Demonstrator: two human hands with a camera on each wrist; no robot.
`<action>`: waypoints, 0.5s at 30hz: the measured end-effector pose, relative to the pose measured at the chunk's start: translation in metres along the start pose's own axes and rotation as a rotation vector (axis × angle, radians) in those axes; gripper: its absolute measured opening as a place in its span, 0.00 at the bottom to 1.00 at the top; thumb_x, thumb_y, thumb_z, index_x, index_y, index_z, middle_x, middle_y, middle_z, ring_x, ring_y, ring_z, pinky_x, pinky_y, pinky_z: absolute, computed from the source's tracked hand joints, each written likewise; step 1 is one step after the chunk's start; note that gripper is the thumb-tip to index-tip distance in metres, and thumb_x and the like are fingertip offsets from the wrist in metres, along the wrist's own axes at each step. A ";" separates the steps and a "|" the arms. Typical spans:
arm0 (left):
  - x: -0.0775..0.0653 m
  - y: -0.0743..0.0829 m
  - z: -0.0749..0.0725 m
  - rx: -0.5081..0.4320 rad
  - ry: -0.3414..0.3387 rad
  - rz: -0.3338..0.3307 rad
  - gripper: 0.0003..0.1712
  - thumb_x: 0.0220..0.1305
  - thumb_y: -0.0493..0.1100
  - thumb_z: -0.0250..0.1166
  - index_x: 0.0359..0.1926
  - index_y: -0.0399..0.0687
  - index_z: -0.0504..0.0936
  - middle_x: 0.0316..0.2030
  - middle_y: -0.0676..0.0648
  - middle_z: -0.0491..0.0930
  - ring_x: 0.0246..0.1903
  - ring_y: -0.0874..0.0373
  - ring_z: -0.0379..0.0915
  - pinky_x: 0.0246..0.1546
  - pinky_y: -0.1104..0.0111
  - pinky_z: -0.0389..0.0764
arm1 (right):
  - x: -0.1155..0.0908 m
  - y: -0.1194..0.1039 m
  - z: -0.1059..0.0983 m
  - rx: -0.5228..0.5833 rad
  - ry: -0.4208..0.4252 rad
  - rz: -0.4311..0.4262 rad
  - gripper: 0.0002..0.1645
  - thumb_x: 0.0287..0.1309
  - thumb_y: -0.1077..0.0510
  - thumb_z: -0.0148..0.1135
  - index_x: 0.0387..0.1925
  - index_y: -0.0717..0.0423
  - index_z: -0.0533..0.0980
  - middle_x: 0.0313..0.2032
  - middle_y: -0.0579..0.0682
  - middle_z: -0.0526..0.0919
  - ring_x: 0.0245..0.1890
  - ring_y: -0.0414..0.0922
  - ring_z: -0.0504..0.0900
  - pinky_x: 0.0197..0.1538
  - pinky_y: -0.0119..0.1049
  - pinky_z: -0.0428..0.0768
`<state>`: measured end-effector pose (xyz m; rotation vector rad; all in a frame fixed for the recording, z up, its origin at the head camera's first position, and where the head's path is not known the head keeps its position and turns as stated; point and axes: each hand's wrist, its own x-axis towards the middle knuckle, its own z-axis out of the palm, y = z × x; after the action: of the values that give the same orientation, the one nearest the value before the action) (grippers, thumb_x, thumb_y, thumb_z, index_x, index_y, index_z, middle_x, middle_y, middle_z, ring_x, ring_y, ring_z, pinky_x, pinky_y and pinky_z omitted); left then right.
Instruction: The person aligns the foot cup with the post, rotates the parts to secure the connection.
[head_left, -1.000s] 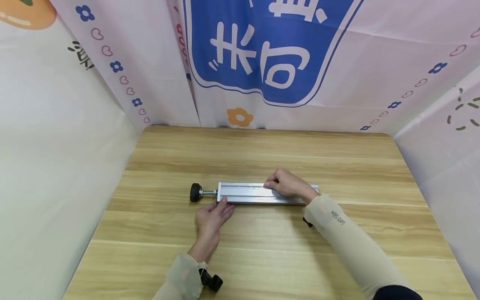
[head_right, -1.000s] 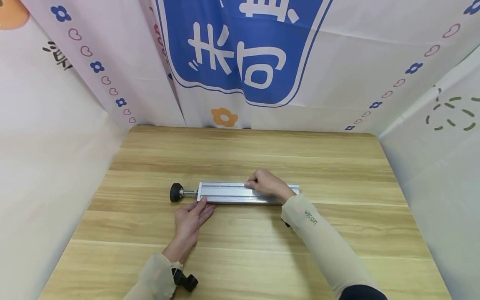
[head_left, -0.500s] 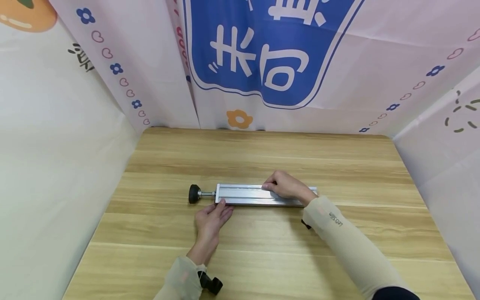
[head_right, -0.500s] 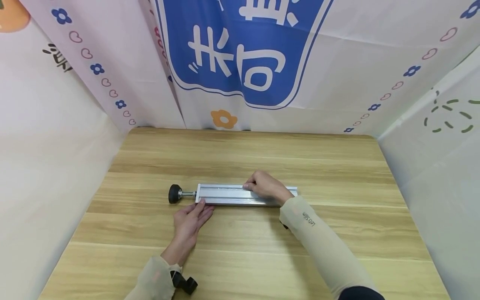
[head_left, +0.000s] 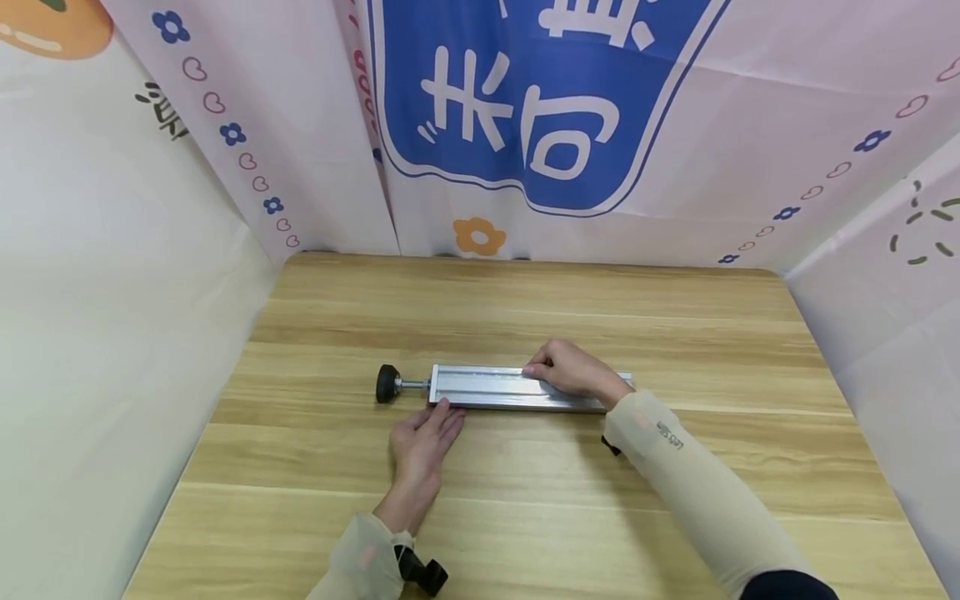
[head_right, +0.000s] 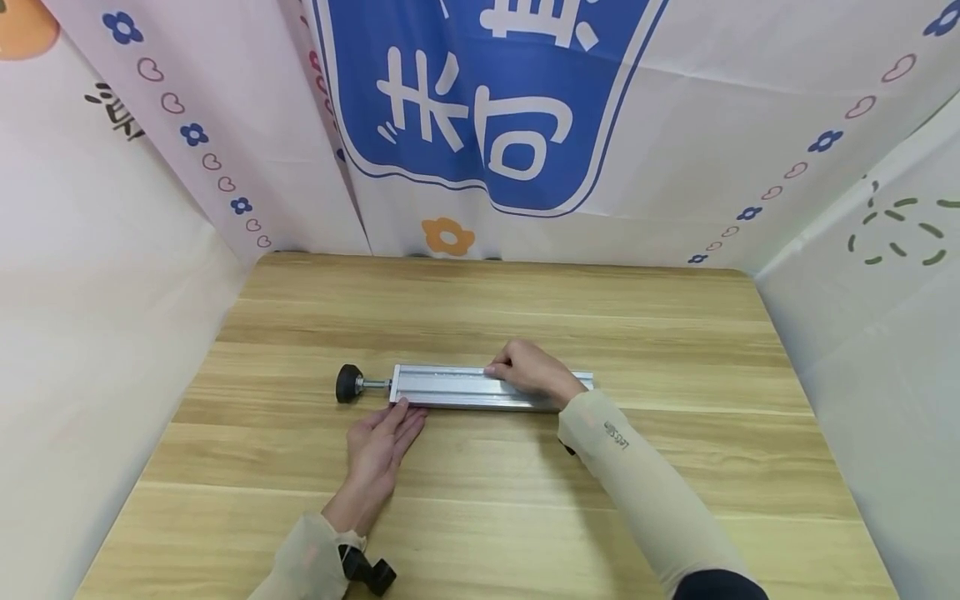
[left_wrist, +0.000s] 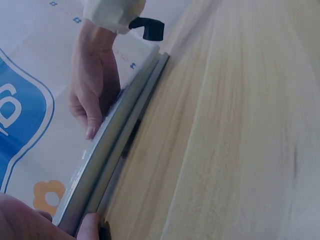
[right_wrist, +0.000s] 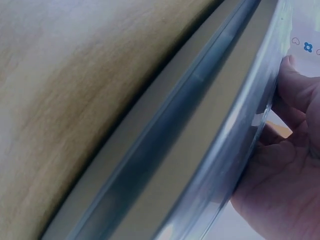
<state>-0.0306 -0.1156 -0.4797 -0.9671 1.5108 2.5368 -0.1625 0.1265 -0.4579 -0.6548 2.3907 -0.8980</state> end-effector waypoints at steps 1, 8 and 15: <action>0.000 0.000 0.001 -0.004 0.001 -0.002 0.29 0.77 0.34 0.59 0.68 0.13 0.63 0.62 0.17 0.74 0.59 0.38 0.83 0.63 0.54 0.82 | 0.000 0.000 -0.001 0.003 0.001 0.005 0.17 0.77 0.53 0.59 0.49 0.58 0.89 0.52 0.56 0.90 0.54 0.50 0.87 0.58 0.48 0.84; -0.005 0.003 0.005 0.002 -0.006 -0.007 0.31 0.78 0.33 0.57 0.70 0.14 0.60 0.63 0.17 0.72 0.65 0.34 0.77 0.67 0.54 0.78 | 0.000 0.001 -0.002 0.024 0.023 0.025 0.15 0.75 0.52 0.62 0.46 0.55 0.90 0.50 0.55 0.92 0.42 0.42 0.83 0.46 0.36 0.79; -0.012 0.005 0.009 0.034 -0.031 -0.015 0.33 0.79 0.32 0.54 0.74 0.14 0.54 0.66 0.18 0.70 0.69 0.35 0.72 0.70 0.54 0.76 | 0.000 0.004 0.001 0.023 0.039 -0.007 0.15 0.75 0.51 0.62 0.42 0.54 0.91 0.47 0.52 0.92 0.36 0.39 0.80 0.43 0.34 0.79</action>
<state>-0.0272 -0.1077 -0.4669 -0.9266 1.5279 2.4955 -0.1629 0.1293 -0.4611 -0.6428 2.4103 -0.9477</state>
